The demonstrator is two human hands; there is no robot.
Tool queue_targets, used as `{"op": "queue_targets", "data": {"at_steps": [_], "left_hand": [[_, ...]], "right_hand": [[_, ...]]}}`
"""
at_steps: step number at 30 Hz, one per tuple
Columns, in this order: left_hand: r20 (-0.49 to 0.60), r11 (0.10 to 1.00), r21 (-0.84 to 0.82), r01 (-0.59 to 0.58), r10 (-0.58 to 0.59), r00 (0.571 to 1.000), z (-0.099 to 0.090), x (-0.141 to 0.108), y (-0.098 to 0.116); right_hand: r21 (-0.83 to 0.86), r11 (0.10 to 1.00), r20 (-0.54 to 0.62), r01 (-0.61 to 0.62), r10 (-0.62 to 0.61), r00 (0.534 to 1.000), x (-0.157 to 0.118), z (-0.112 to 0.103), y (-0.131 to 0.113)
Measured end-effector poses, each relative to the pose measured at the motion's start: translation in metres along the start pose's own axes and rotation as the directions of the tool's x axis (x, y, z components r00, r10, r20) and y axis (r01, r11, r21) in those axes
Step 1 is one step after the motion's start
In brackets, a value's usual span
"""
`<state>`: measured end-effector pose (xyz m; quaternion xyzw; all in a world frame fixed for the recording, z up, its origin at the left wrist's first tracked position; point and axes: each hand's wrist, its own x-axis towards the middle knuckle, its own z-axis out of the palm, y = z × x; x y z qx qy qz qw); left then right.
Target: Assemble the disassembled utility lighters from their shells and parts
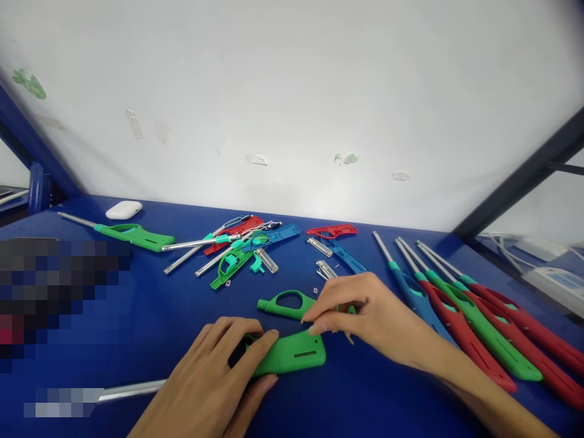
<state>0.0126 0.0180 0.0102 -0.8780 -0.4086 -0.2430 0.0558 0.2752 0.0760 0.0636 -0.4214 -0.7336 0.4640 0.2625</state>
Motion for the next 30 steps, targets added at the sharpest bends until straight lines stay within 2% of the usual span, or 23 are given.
{"op": "queue_targets", "data": {"at_steps": [2, 4, 9, 16, 24, 30], "left_hand": [[0.008, 1.000, -0.003, 0.003, -0.003, 1.000, -0.0002, -0.0010, -0.0004], [0.022, 1.000, -0.008, 0.015, -0.015, 1.000, -0.0002, -0.0025, -0.0012], [0.044, 1.000, -0.009, 0.017, -0.017, 0.999, 0.0008, -0.0037, -0.0025], [0.046, 1.000, -0.010, 0.022, -0.022, 0.999, 0.0017, -0.0033, -0.0031], [0.040, 1.000, -0.014, 0.017, -0.017, 0.999, 0.0025, -0.0029, -0.0029], [0.036, 1.000, -0.006, 0.015, -0.015, 0.999, 0.0026, -0.0042, -0.0029]], "right_hand": [[0.065, 0.997, -0.012, -0.050, 0.050, 0.999, 0.0009, 0.0008, 0.0007], [0.058, 0.996, -0.004, -0.063, 0.063, 0.998, 0.0020, 0.0011, 0.0005], [-0.103, 0.993, 0.013, -0.053, 0.055, 0.998, 0.0034, 0.0014, -0.0021], [-0.053, 0.998, 0.082, -0.039, 0.044, 0.996, 0.0033, 0.0032, 0.0017], [-0.151, 0.987, 0.064, 0.045, -0.036, 0.997, 0.0014, -0.0028, -0.0002], [-0.165, 0.985, 0.065, 0.052, -0.041, 0.997, 0.0017, -0.0008, 0.0020]]}}
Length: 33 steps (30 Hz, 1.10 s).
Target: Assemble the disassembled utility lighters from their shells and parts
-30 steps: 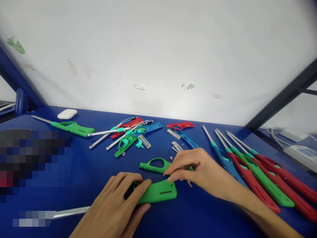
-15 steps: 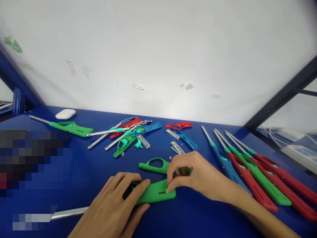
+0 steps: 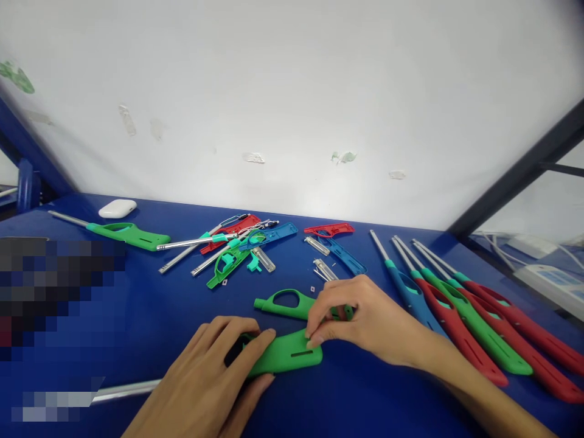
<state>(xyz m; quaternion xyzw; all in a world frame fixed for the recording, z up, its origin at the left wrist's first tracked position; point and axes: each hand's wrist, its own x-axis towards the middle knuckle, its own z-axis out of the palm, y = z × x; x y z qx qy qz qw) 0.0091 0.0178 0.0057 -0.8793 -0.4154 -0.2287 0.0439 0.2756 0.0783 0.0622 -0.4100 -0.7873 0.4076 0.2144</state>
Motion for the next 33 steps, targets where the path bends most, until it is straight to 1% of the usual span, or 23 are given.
{"op": "queue_targets", "data": {"at_steps": [6, 8, 16, 20, 24, 27, 30, 33], "left_hand": [[-0.012, 1.000, -0.003, 0.004, -0.004, 1.000, 0.0000, 0.0021, 0.0000], [-0.016, 1.000, -0.001, 0.003, -0.003, 1.000, -0.0003, 0.0025, -0.0002], [-0.021, 1.000, 0.008, -0.009, 0.010, 1.000, -0.0012, 0.0015, -0.0001], [-0.017, 1.000, -0.009, 0.005, -0.005, 1.000, -0.0011, 0.0022, 0.0007], [-0.008, 1.000, -0.014, 0.010, -0.010, 1.000, -0.0002, 0.0022, 0.0000], [-0.006, 1.000, -0.013, 0.003, -0.003, 1.000, 0.0007, 0.0018, -0.0010], [-0.004, 1.000, -0.019, 0.008, -0.008, 1.000, 0.0008, 0.0016, -0.0012], [-0.004, 1.000, -0.025, 0.012, -0.012, 1.000, -0.0003, 0.0017, -0.0005]], "right_hand": [[-0.084, 0.988, 0.034, 0.126, -0.124, 0.992, -0.0060, -0.0036, 0.0003], [-0.098, 0.985, 0.054, 0.142, -0.138, 0.989, -0.0077, -0.0054, -0.0003], [-0.083, 0.994, 0.068, 0.076, -0.071, 0.995, -0.0055, -0.0082, -0.0050], [-0.097, 0.993, 0.066, 0.069, -0.063, 0.996, -0.0057, -0.0067, -0.0053], [-0.086, 0.995, 0.111, 0.060, -0.050, 0.993, -0.0032, -0.0042, -0.0029], [-0.083, 0.994, 0.120, 0.076, -0.066, 0.991, -0.0005, -0.0030, -0.0009], [-0.088, 0.991, 0.107, 0.105, -0.096, 0.990, 0.0003, -0.0029, 0.0003], [-0.052, 0.998, 0.055, 0.041, -0.038, 0.998, -0.0012, -0.0043, 0.0002]]}}
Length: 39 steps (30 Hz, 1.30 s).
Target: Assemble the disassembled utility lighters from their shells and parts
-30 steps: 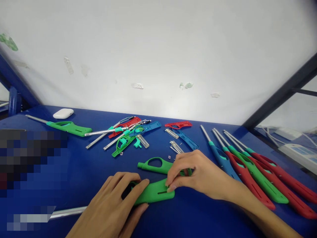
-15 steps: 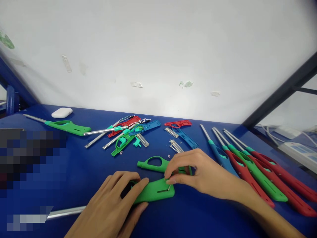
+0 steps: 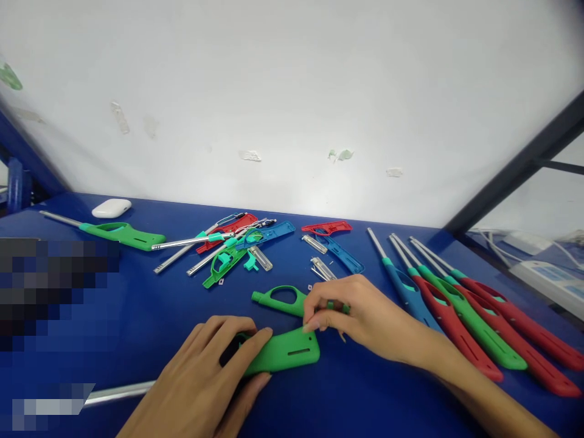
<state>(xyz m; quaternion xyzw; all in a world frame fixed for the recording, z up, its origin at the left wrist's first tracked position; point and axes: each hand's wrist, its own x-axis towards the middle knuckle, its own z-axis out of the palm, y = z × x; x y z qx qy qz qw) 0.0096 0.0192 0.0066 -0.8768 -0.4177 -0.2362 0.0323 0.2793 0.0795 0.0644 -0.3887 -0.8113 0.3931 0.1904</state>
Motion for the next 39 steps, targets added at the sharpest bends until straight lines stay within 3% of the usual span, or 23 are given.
{"op": "queue_targets", "data": {"at_steps": [3, 7, 10, 22, 29, 35, 39], "left_hand": [[0.000, 1.000, -0.005, 0.000, 0.000, 1.000, -0.001, 0.000, 0.001], [0.000, 1.000, -0.009, -0.006, 0.006, 1.000, -0.002, 0.000, 0.001], [-0.001, 1.000, -0.015, -0.006, 0.006, 1.000, -0.002, 0.000, 0.001], [-0.003, 1.000, -0.006, -0.004, 0.004, 1.000, -0.002, 0.001, 0.001], [0.002, 1.000, 0.004, 0.012, -0.012, 1.000, -0.002, 0.000, 0.002], [0.034, 1.000, 0.017, 0.026, -0.027, 0.999, -0.003, 0.000, 0.005], [0.024, 1.000, 0.015, 0.026, -0.027, 0.999, -0.003, 0.002, 0.007]], "right_hand": [[0.031, 0.999, -0.046, -0.039, 0.040, 0.998, -0.002, -0.003, -0.001], [-0.128, 0.986, -0.055, 0.110, -0.118, 0.992, -0.004, -0.006, -0.003], [-0.190, 0.969, -0.016, 0.157, -0.163, 0.987, -0.005, -0.008, -0.003], [0.004, 0.999, -0.125, 0.032, -0.032, 0.992, -0.005, -0.007, -0.002], [0.074, 0.995, -0.101, -0.061, 0.069, 0.993, -0.005, -0.003, -0.003], [-0.018, 0.995, -0.066, 0.099, -0.100, 0.993, -0.006, 0.002, 0.001], [-0.030, 0.990, -0.042, 0.139, -0.140, 0.989, -0.008, 0.006, 0.006]]}}
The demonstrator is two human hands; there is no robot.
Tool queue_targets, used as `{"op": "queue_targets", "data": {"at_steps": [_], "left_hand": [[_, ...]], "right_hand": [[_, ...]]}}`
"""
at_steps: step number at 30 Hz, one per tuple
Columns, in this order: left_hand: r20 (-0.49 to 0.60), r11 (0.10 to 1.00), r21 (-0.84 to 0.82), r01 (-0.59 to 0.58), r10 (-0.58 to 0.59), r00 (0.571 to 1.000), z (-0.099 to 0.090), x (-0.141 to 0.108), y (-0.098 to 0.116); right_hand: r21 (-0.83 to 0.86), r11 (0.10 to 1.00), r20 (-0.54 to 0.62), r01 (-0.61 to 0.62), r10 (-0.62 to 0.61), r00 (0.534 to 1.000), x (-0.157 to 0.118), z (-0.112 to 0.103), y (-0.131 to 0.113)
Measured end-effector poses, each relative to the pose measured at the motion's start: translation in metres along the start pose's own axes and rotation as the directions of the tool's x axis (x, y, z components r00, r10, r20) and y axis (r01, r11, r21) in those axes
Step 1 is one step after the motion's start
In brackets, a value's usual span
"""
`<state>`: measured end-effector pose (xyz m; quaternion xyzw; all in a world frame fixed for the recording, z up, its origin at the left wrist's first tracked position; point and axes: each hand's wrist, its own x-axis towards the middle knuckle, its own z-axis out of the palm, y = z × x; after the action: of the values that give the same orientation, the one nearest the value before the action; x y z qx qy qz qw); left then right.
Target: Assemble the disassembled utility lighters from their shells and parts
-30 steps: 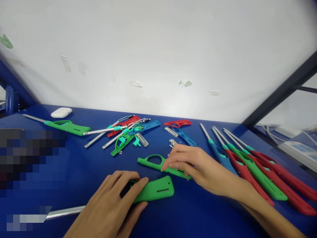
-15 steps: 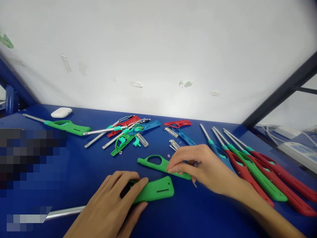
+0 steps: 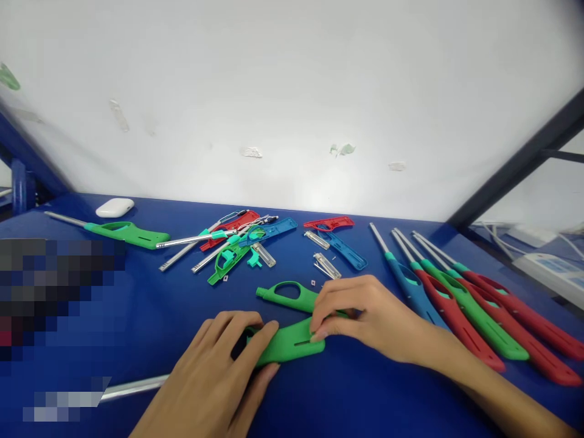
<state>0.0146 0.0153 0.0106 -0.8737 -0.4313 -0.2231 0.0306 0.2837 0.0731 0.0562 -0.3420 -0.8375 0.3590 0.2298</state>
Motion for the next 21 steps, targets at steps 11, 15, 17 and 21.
{"op": "queue_targets", "data": {"at_steps": [11, 15, 17, 21], "left_hand": [[0.012, 0.998, -0.043, 0.038, -0.037, 0.999, -0.0018, -0.0013, 0.0042], [0.022, 0.997, -0.039, 0.069, -0.068, 0.997, 0.0015, -0.0034, 0.0047], [0.003, 0.996, -0.033, 0.080, -0.080, 0.997, 0.0025, -0.0027, 0.0046], [0.003, 0.999, -0.027, 0.041, -0.041, 0.999, 0.0024, -0.0006, 0.0027]], "right_hand": [[-0.026, 1.000, -0.059, 0.008, -0.010, 0.998, 0.0035, 0.0004, -0.0039], [-0.102, 0.995, -0.076, 0.023, -0.031, 0.997, 0.0037, 0.0015, -0.0027], [-0.145, 0.989, -0.082, 0.027, -0.040, 0.996, 0.0034, 0.0031, -0.0006], [-0.229, 0.970, -0.072, 0.083, -0.102, 0.992, 0.0022, 0.0054, 0.0055]]}}
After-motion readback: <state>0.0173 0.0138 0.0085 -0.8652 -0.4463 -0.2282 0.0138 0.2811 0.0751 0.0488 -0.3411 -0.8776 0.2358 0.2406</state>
